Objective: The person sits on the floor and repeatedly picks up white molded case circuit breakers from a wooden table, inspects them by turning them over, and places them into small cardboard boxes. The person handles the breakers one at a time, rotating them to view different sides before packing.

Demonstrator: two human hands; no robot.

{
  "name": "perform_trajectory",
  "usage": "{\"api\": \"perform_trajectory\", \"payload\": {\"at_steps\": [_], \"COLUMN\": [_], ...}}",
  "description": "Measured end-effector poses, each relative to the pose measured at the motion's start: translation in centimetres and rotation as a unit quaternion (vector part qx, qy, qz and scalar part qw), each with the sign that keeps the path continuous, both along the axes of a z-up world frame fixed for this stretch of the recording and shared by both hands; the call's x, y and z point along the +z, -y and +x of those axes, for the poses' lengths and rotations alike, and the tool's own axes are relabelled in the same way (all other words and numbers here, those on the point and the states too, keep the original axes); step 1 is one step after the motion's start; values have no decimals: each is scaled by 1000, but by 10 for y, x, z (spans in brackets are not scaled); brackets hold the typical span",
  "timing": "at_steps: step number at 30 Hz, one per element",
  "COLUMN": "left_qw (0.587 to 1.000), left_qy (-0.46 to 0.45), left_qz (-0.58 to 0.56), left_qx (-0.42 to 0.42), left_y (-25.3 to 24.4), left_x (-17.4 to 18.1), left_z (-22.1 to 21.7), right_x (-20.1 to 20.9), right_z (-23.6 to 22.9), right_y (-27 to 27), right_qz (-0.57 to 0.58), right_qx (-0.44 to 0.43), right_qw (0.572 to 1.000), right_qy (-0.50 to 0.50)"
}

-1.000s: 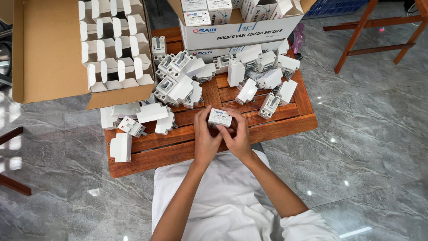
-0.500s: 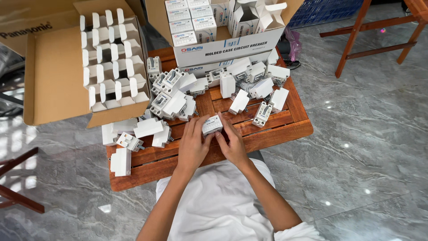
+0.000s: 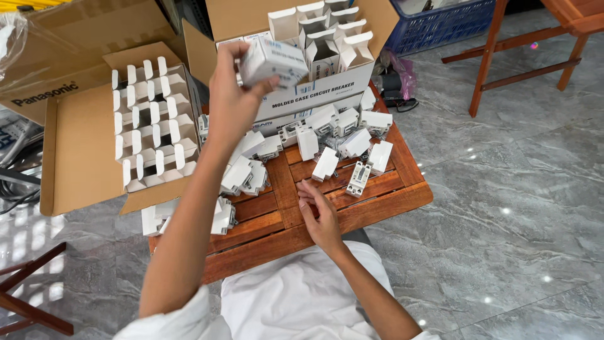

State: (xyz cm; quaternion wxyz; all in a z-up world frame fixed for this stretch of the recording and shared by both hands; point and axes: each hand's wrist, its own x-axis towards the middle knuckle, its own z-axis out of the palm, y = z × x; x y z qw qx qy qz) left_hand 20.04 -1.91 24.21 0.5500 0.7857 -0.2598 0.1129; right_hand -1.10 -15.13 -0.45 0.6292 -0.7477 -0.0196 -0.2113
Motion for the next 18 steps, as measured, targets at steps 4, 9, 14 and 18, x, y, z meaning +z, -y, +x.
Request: {"api": "perform_trajectory", "payload": {"at_steps": [4,9,14,18], "left_qw": [998,991,954,934], "left_qy": [-16,-48,-43,85], "left_qz": [57,122,294,341], "left_qx": [13,-13,-38,-62], "left_y": [13,5,-6,-9], "left_x": [-31,-17,-21,-76], "left_z": [64,64,70,99], "right_x": [1,-1,0,4], "right_z": [0,-1,0,-2], "right_y": [2,4,5,4], "right_qz": [19,17,12,-3], "right_qx": [-10,-12,-6,-13], "right_qw": [1000,1000,999,999], "right_qy": [-19,-23,-37,-47]}}
